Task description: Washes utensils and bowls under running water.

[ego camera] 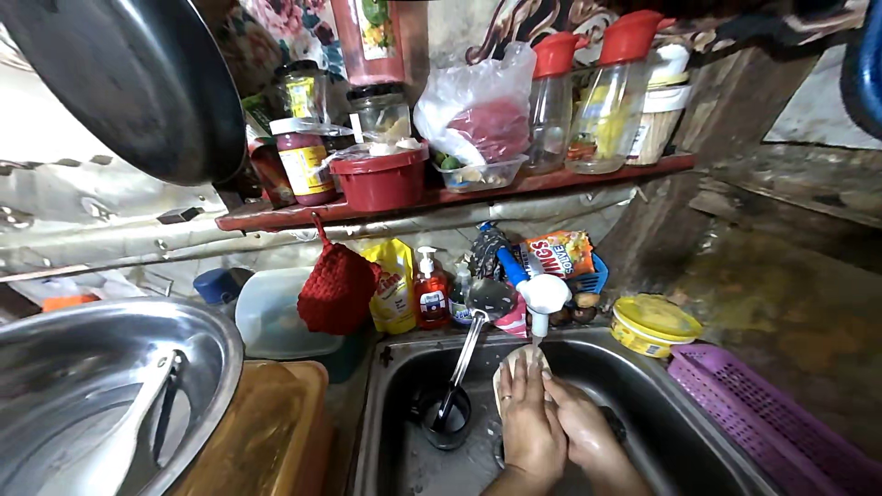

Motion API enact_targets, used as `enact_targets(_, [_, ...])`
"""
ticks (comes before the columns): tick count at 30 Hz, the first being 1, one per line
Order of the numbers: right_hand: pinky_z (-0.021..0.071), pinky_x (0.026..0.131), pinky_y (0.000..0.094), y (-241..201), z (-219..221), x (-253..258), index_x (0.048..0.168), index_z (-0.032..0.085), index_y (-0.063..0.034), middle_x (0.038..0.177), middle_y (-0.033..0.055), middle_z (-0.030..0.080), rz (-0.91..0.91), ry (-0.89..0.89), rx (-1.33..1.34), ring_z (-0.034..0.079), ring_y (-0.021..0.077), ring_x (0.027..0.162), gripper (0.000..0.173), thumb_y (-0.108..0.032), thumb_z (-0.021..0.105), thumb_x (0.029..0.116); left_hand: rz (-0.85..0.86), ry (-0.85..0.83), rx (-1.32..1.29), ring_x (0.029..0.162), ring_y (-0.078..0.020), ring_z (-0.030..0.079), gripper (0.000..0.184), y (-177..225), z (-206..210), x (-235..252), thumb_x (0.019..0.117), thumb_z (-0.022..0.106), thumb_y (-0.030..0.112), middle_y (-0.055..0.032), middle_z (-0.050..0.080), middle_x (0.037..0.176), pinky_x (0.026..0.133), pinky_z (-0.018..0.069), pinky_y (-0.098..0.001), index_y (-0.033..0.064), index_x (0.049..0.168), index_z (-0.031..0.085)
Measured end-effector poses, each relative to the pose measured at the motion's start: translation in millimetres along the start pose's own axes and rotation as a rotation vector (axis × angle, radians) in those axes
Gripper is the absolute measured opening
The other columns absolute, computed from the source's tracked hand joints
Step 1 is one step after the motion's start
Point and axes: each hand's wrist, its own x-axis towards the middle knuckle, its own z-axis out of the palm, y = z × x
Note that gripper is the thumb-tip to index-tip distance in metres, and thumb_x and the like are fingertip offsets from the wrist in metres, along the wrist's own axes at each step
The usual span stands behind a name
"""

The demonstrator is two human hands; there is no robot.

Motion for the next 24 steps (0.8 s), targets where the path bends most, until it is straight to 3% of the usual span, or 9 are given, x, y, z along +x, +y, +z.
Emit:
enact_targets(2, [0.055,0.078,0.0292,-3,-10,-1,0.11,0.07,-0.003,0.095,0.0048,0.071,0.064,-0.038,0.025,0.066,0.0107,0.085,0.026,-0.02,0.05,0.1088,0.034,-0.093,0.055,0.152,-0.0354,0.031,0.052,-1,-11,11,0.1007,0.034,0.022,-0.0088,0.044,0.16,0.125,0.0207,-0.0565,0.0142,0.147,0.058])
enact_targets(5, [0.0566,0.091,0.0342,-16,-26,-11,0.115,0.07,-0.0009,0.107,0.0079,0.074,0.069,-0.101,-0.033,0.069,0.0135,0.099,0.024,-0.014,0.053,0.1059,-0.096,-0.293,0.05,0.144,-0.0269,0.045,0.049,15,-37,45,0.1044,0.032,0.025,-0.0083,0.054,0.152,0.123,0.0297,-0.0485,0.0143,0.141,0.063])
enact_targets(7, [0.0576,0.089,0.0338,-19,-39,-13,0.116,0.069,-0.0009,0.106,0.0076,0.074,0.044,-0.173,-0.03,0.07,0.013,0.097,0.024,-0.016,0.055,0.1044,-0.29,-0.414,0.008,0.121,-0.024,0.063,0.04,24,-50,71,0.1037,0.044,0.035,-0.0086,0.068,0.129,0.105,0.0485,-0.0503,0.0134,0.126,0.07])
enact_targets(9, [0.0587,0.086,0.0334,-25,-46,-17,0.111,0.07,-0.0022,0.099,0.0062,0.074,0.005,-0.226,-0.001,0.071,0.0123,0.092,0.024,-0.017,0.052,0.1038,-0.455,-0.515,-0.103,0.108,-0.0283,0.068,0.047,17,-58,93,0.0965,0.057,0.049,-0.0143,0.071,0.113,0.096,0.0524,-0.056,0.0097,0.117,0.073])
enact_targets(12, [0.0614,0.084,0.0348,-13,-57,-9,0.108,0.071,-0.0049,0.096,0.0057,0.075,-0.049,-0.33,0.139,0.072,0.014,0.091,0.029,-0.024,0.052,0.0987,-0.57,-0.563,-0.249,0.109,-0.0266,0.067,0.059,6,-62,106,0.0933,0.065,0.058,-0.017,0.071,0.114,0.099,0.0518,-0.0518,0.0038,0.116,0.072])
enact_targets(17, [0.0629,0.087,0.041,8,-59,4,0.117,0.068,-0.0113,0.105,0.0081,0.076,-0.096,-0.437,0.693,0.074,0.0179,0.098,0.03,-0.033,0.06,0.0971,-0.784,-0.348,-0.837,0.107,-0.0256,0.069,0.056,-30,-50,85,0.1085,0.04,0.05,-0.0163,0.071,0.116,0.093,0.0564,-0.0472,0.0031,0.129,0.064])
enact_targets(19, [0.0632,0.088,0.0437,3,-50,7,0.122,0.064,-0.0116,0.109,0.0095,0.075,-0.09,-0.4,0.84,0.074,0.0198,0.101,0.032,-0.031,0.045,0.104,-0.813,-0.148,-1.101,0.102,-0.0279,0.071,0.059,-28,-38,72,0.1097,0.033,0.051,-0.0174,0.072,0.111,0.09,0.0581,-0.0486,0.0028,0.128,0.063])
enact_targets(21, [0.0636,0.085,0.0459,-4,-32,5,0.126,0.058,-0.0106,0.11,0.01,0.074,-0.065,-0.272,0.859,0.074,0.0213,0.1,0.04,-0.032,0.027,0.1104,-0.865,0.103,-1.053,0.108,-0.0297,0.068,0.057,-18,-22,61,0.1111,0.034,0.047,-0.0199,0.069,0.118,0.094,0.0552,-0.0498,0.0012,0.132,0.061])
enact_targets(24, [0.0624,0.085,0.0454,-9,-6,4,0.133,0.053,-0.0066,0.112,0.0106,0.07,-0.072,-0.082,0.769,0.072,0.021,0.101,0.04,-0.031,0.029,0.1128,-1.018,0.204,-0.926,0.121,-0.0373,0.059,0.067,3,-5,45,0.1124,0.021,0.048,-0.0275,0.061,0.132,0.102,0.0476,-0.0556,-0.0032,0.14,0.053])
